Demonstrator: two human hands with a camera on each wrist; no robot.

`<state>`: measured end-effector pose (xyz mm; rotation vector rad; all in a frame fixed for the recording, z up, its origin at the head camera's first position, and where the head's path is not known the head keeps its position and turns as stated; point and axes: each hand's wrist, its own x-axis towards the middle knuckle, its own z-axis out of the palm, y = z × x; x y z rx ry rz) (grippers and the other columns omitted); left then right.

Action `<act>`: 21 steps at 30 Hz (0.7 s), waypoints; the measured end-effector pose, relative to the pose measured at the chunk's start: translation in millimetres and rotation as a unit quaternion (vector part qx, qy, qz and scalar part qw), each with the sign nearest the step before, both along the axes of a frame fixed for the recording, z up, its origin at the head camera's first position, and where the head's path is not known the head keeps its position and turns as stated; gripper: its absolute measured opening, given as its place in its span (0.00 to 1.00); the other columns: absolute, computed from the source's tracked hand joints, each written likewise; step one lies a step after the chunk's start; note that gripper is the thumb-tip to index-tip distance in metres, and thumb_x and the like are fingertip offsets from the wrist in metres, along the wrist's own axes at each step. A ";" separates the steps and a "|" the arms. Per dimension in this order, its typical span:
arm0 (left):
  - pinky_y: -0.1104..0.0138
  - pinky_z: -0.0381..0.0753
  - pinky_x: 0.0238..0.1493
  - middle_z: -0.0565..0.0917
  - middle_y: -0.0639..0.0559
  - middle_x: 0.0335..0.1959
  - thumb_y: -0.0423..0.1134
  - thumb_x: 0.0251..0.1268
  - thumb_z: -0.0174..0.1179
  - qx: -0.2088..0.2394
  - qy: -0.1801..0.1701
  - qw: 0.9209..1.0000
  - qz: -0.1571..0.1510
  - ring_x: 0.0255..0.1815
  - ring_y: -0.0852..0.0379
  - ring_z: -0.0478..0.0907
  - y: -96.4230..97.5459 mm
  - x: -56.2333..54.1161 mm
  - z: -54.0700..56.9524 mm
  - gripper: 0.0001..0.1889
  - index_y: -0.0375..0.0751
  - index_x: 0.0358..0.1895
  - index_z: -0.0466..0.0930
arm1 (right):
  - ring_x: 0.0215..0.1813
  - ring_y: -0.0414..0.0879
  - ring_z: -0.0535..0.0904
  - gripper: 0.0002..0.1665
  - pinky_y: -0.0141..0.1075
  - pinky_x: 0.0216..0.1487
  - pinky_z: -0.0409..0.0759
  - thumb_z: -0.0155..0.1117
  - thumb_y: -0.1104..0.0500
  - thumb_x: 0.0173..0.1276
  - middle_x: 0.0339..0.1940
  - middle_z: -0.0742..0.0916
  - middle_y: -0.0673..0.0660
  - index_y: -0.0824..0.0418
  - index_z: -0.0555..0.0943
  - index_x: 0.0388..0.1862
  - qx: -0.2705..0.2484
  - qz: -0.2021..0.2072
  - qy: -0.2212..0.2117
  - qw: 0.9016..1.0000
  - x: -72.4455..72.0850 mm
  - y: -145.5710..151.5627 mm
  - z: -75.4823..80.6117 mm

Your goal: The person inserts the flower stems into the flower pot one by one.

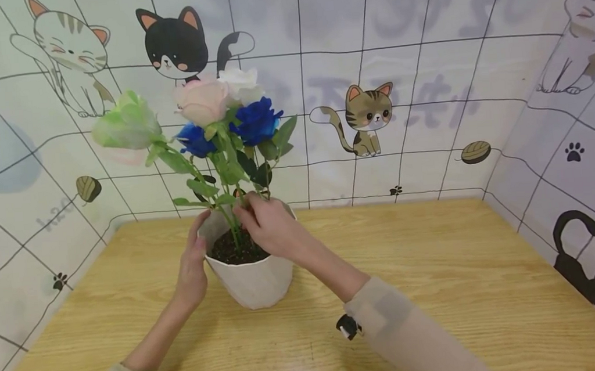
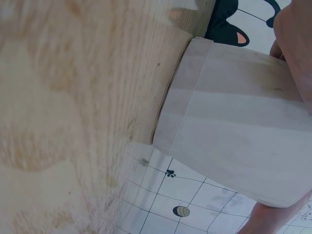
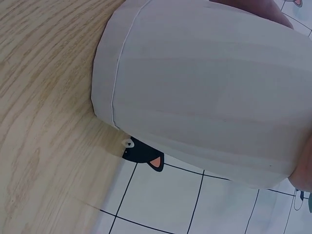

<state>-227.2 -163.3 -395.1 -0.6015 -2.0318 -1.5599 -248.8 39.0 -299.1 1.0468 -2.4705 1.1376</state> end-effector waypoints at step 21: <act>0.42 0.54 0.72 0.61 0.43 0.78 0.46 0.82 0.34 -0.011 -0.006 1.000 -0.001 0.78 0.46 0.54 -1.4 2.3 3.5 0.28 0.42 0.79 0.56 | 0.31 0.45 0.83 0.14 0.36 0.34 0.81 0.57 0.55 0.79 0.35 0.87 0.58 0.66 0.79 0.48 -0.046 -0.001 0.031 0.998 4.9 8.2 -4.2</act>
